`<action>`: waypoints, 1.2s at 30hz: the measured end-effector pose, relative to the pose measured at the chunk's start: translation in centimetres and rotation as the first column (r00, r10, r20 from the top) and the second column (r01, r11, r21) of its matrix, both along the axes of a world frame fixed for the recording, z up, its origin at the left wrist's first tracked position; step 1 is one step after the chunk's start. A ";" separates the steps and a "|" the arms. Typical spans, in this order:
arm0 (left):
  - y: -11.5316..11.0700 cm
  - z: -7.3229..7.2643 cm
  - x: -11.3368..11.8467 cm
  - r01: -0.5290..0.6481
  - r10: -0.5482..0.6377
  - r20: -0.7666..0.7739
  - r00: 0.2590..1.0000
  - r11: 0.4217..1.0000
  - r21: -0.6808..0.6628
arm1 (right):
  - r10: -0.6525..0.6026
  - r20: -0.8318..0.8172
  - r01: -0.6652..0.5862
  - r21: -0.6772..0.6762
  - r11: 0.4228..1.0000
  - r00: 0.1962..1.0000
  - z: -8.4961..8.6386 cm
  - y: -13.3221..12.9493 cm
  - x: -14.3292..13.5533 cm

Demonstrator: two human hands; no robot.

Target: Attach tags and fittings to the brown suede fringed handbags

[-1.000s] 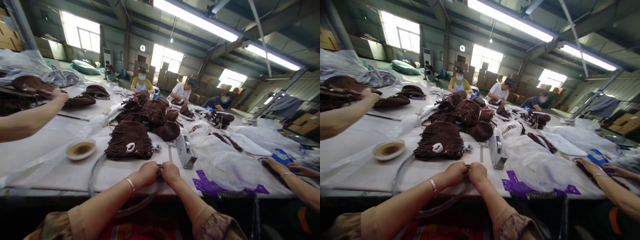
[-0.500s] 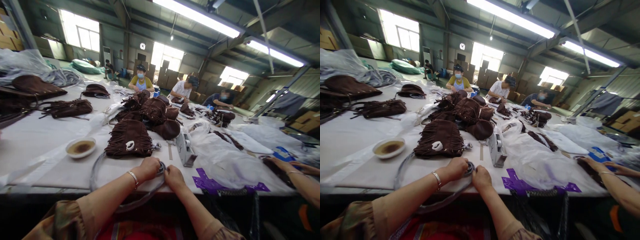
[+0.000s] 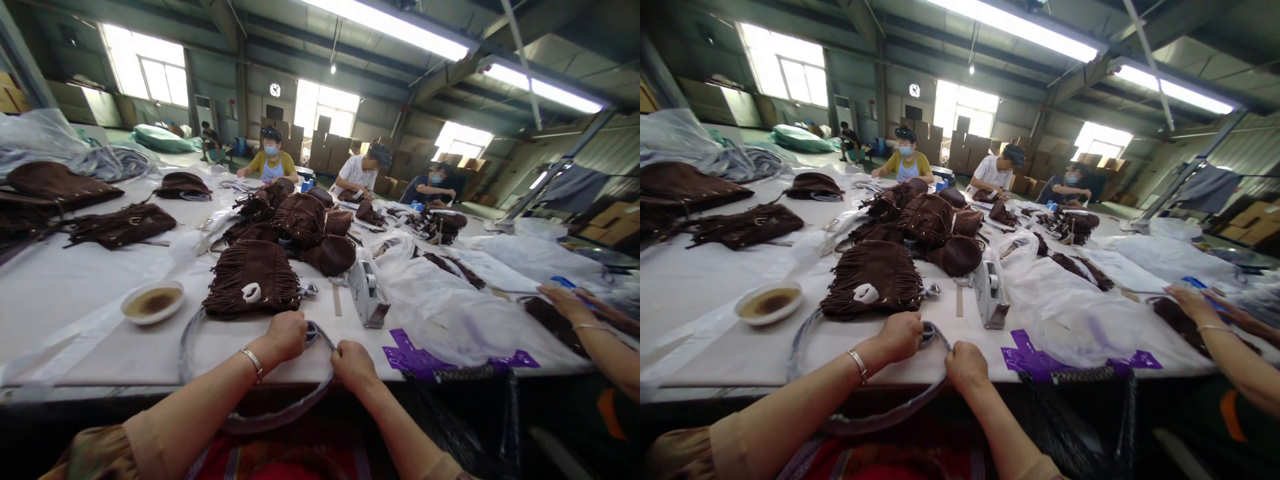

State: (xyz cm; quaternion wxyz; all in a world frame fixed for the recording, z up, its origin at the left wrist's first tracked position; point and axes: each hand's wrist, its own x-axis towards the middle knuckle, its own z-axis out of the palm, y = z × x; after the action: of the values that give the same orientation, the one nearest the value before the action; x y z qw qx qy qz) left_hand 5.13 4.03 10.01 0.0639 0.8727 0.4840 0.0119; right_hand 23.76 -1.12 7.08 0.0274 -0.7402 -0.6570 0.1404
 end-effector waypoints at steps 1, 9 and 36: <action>-0.1 0.1 -0.2 -0.006 0.006 0.003 1.000 1.000 -0.004 | -0.004 0.002 0.004 0.002 1.000 1.000 -0.1 0.0 0.1; -1.2 0.6 -1.5 -0.101 0.101 0.017 0.995 0.994 -0.044 | -0.025 0.012 0.025 0.002 1.000 1.000 0.0 0.1 0.3; -1.3 -2.9 1.4 0.141 -0.055 0.402 0.914 0.972 -0.189 | 0.056 -0.290 -0.038 0.068 0.997 0.955 -0.1 2.0 -0.7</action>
State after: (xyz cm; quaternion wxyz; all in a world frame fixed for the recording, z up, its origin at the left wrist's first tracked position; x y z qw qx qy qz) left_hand 6.53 2.69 7.12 0.2537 0.8638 0.4150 0.1316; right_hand 23.09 0.91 6.95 0.1435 -0.6942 -0.6674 0.2281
